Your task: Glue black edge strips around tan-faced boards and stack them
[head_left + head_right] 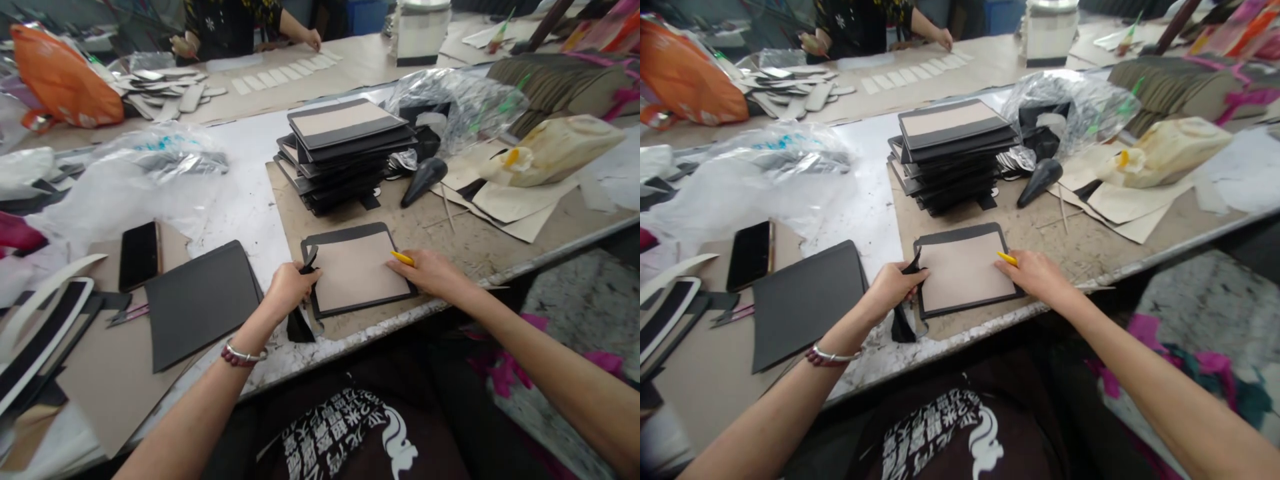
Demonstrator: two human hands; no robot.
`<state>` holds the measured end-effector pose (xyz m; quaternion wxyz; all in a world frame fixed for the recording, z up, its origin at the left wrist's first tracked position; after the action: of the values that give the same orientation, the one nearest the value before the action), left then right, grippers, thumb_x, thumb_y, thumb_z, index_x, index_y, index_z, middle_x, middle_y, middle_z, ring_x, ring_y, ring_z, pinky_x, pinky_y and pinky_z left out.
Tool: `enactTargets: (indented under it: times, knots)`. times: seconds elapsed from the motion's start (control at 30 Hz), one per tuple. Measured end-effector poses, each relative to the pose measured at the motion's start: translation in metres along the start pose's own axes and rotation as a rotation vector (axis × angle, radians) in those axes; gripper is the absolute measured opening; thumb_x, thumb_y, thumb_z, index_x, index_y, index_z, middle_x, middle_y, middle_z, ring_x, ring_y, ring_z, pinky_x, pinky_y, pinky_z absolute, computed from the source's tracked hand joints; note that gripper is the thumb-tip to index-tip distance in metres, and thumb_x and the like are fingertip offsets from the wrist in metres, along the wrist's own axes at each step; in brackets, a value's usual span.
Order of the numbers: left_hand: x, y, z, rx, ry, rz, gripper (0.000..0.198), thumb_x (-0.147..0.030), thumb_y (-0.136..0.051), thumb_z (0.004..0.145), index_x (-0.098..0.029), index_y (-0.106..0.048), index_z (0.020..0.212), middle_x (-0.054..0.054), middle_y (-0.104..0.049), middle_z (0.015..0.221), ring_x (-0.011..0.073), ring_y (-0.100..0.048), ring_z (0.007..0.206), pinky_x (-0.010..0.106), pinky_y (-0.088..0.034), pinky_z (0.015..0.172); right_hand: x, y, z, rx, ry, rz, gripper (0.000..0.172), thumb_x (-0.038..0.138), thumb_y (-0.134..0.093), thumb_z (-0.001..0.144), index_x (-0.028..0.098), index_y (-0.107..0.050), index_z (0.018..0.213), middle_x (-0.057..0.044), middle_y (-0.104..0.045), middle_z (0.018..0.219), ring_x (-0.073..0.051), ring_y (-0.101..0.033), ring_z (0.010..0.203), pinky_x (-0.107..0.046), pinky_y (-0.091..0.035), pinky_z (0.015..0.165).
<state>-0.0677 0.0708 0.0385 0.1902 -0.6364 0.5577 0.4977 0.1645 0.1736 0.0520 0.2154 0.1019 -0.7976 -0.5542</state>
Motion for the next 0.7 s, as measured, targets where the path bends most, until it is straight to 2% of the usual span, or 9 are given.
enactTargets:
  times: [0.3, 0.5, 0.7]
  knots:
    - [0.010, -0.004, 0.005, -0.026, 0.009, 0.085, 0.022, -0.024, -0.071, 0.066, -0.017, -0.053, 0.056, -0.004, -0.046, 0.036, 0.0089, -0.039, 0.030, 0.022, -0.028, 0.035, -0.010, -0.006, 0.008, 0.017, 0.050, 0.011, 0.046, 0.052, -0.032, 0.088, 0.016, -0.061, 0.090, -0.012, -0.067, 0.084, -0.027, -0.062, 0.082, -0.031, -0.040, 0.068]
    - [0.020, -0.005, 0.011, -0.041, -0.044, 0.130, 0.024, -0.033, -0.072, 0.062, -0.019, -0.053, 0.056, -0.003, -0.046, 0.037, 0.0106, -0.040, 0.033, 0.025, -0.024, 0.037, -0.011, -0.005, 0.009, 0.030, 0.022, 0.011, 0.046, 0.052, -0.033, 0.087, 0.016, -0.061, 0.089, -0.012, -0.066, 0.078, -0.028, -0.061, 0.078, -0.032, -0.040, 0.065]
    - [0.024, -0.005, 0.012, -0.066, -0.068, 0.170, 0.023, -0.036, -0.070, 0.063, -0.020, -0.055, 0.057, -0.002, -0.046, 0.039, 0.0116, -0.040, 0.035, 0.027, -0.022, 0.042, -0.009, -0.005, 0.008, 0.020, 0.032, -0.030, 0.046, 0.051, -0.032, 0.088, 0.016, -0.062, 0.094, -0.013, -0.068, 0.084, -0.027, -0.062, 0.083, -0.031, -0.041, 0.069]
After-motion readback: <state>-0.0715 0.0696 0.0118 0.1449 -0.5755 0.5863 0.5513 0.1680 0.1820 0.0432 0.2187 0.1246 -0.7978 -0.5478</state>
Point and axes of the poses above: each hand's wrist, its own z-axis towards the middle knuckle, its own y-axis out of the back of the hand, x = y × z, the point moved 4 cm from there along z, towards the middle knuckle
